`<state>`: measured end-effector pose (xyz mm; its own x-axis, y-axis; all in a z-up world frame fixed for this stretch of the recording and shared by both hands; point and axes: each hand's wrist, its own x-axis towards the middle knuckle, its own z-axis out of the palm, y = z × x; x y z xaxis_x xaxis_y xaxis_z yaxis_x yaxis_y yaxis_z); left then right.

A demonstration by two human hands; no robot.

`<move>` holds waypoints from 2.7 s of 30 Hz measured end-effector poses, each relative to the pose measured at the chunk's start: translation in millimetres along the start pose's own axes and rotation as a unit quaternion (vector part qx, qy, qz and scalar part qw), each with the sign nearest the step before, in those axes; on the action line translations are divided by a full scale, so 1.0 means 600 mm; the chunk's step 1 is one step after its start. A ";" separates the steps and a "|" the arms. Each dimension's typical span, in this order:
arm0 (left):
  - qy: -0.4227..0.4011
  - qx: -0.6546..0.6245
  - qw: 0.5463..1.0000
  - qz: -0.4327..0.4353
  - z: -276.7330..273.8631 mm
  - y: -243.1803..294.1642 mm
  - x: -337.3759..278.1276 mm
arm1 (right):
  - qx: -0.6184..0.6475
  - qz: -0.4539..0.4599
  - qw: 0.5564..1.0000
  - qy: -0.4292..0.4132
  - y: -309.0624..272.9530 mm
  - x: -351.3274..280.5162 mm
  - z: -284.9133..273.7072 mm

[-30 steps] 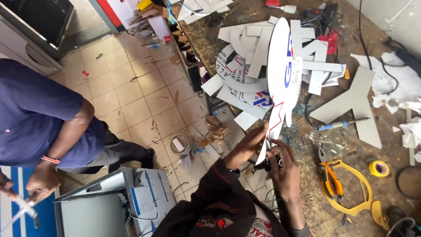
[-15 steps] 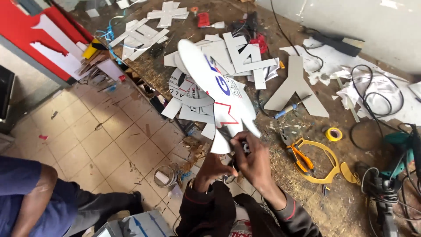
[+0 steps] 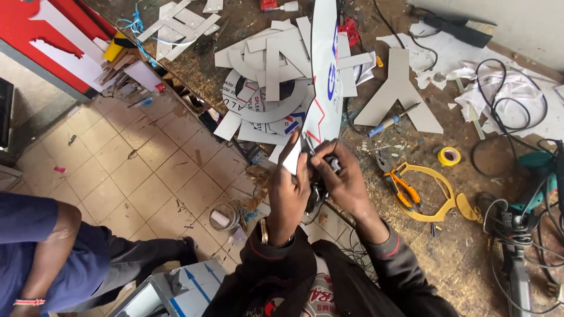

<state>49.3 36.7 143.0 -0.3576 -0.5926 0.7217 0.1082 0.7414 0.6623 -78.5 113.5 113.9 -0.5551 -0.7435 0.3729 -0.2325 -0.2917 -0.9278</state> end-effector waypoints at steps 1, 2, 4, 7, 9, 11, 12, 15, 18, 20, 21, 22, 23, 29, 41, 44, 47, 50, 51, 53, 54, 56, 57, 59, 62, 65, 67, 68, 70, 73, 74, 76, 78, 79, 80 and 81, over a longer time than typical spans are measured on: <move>-0.037 -0.019 0.999 -0.031 -0.003 0.012 0.017 | 0.000 -0.004 1.000 -0.003 0.002 0.009 -0.009; -0.073 -0.037 0.995 -0.064 -0.008 0.024 0.032 | 0.000 -0.007 1.000 -0.007 0.004 0.014 -0.016; -0.078 -0.032 0.993 -0.080 0.001 0.028 0.050 | -0.014 -0.006 1.000 -0.019 -0.014 0.028 -0.023; -0.046 -0.025 0.995 -0.090 0.025 -0.009 0.063 | -0.034 -0.019 0.999 -0.020 -0.029 0.068 -0.039; -0.017 -0.020 0.996 -0.086 0.024 -0.026 0.069 | -0.035 -0.028 0.999 -0.003 -0.028 0.082 -0.053; 0.026 -0.006 0.993 -0.114 0.018 -0.025 0.090 | -0.056 0.004 0.996 0.070 -0.022 0.096 -0.084; 0.025 -0.008 0.993 -0.113 0.010 -0.060 0.091 | -0.058 0.003 0.996 0.071 0.007 0.104 -0.123; 0.075 0.030 0.982 -0.172 -0.021 -0.125 0.085 | -0.058 -0.015 0.982 0.179 0.132 0.108 -0.232; 0.064 -0.004 0.982 -0.175 -0.033 -0.116 0.094 | -0.028 0.029 0.961 0.273 0.263 0.105 -0.309; 0.021 -0.032 0.993 -0.115 -0.040 -0.114 0.086 | -0.149 0.045 0.951 0.267 0.285 0.079 -0.302; 0.023 -0.033 0.993 -0.115 -0.037 -0.104 0.091 | -0.151 0.044 0.951 0.267 0.271 0.086 -0.302; 0.016 -0.028 0.993 -0.110 -0.035 -0.093 0.090 | -0.166 0.028 0.943 0.287 0.261 0.081 -0.297; 0.009 -0.024 0.994 -0.105 -0.033 -0.081 0.090 | -0.182 0.011 0.934 0.307 0.250 0.076 -0.293; -0.027 -0.059 0.987 -0.145 -0.018 -0.039 0.105 | -0.227 -0.220 0.889 0.332 0.046 0.088 -0.196; -0.087 -0.082 0.984 -0.129 0.022 -0.138 0.129 | -0.254 -0.216 0.940 0.076 0.150 0.247 -0.134; -0.059 -0.116 0.982 -0.140 0.020 -0.093 0.152 | -0.214 -0.225 0.945 0.099 0.147 0.251 -0.155; -0.014 -0.116 0.976 -0.181 0.048 -0.132 0.131 | -0.111 -0.188 0.972 0.090 0.046 0.204 -0.096; 0.029 -0.084 0.977 -0.196 0.064 -0.177 0.134 | 0.079 -0.100 0.983 0.131 0.165 0.188 -0.146; 0.032 -0.084 0.976 -0.197 0.052 -0.160 0.142 | 0.079 -0.101 0.983 0.129 0.174 0.193 -0.159; 0.035 -0.112 0.979 -0.169 0.028 -0.125 0.162 | 0.324 0.001 0.904 0.281 0.191 0.202 -0.186; 0.032 -0.112 0.979 -0.167 0.027 -0.131 0.150 | 0.326 -0.001 0.902 0.283 0.218 0.196 -0.205; -0.008 -0.125 0.975 -0.182 0.033 -0.144 0.130 | 0.205 -0.061 0.929 0.302 0.271 0.192 -0.252; -0.008 -0.127 0.976 -0.178 0.047 -0.161 0.129 | 0.204 -0.066 0.929 0.302 0.209 0.195 -0.239; -0.022 -0.135 0.975 -0.176 0.069 -0.187 0.098 | -0.095 -0.102 0.961 0.238 0.088 0.168 -0.210; -0.038 -0.128 0.980 -0.145 0.061 -0.119 0.130 | -0.239 -0.176 0.932 0.206 0.067 0.184 -0.214; -0.053 -0.101 0.988 -0.107 0.057 -0.060 0.148 | -0.265 -0.197 0.927 0.179 0.067 0.190 -0.213; -0.077 -0.110 0.987 -0.089 0.049 -0.059 0.148 | -0.295 -0.190 0.919 0.179 0.083 0.187 -0.221; -0.095 -0.117 0.986 -0.070 0.050 -0.058 0.154 | -0.324 -0.183 0.911 0.174 0.088 0.194 -0.229; -0.093 -0.135 0.984 -0.071 0.055 -0.076 0.147 | -0.339 -0.190 0.907 0.164 0.065 0.186 -0.215; -0.075 -0.180 0.976 -0.101 0.080 -0.068 0.144 | -0.318 -0.185 0.918 0.147 0.038 0.179 -0.205; -0.058 -0.211 0.967 -0.128 0.091 -0.061 0.150 | -0.284 -0.176 0.932 0.140 0.029 0.183 -0.203; -0.006 -0.198 0.972 -0.130 0.128 -0.133 0.119 | -0.294 -0.167 0.932 0.132 0.047 0.181 -0.209; 0.044 -0.186 0.972 -0.136 0.160 -0.185 0.100 | -0.305 -0.153 0.932 0.123 0.061 0.182 -0.223; 0.069 -0.198 0.968 -0.136 0.171 -0.201 0.098 | -0.343 -0.153 0.919 0.119 0.066 0.187 -0.233; 0.093 -0.206 0.964 -0.138 0.174 -0.218 0.088 | -0.378 -0.148 0.907 0.114 0.075 0.183 -0.235; 0.088 -0.207 0.965 -0.137 0.176 -0.217 0.109 | -0.377 -0.146 0.907 0.119 0.088 0.199 -0.251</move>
<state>-85.8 -65.4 82.5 -0.2665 -0.8196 0.5071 0.4060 0.3817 0.8303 -277.4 100.1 111.1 -0.5173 -0.5235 0.6770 -0.8280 0.1064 -0.5505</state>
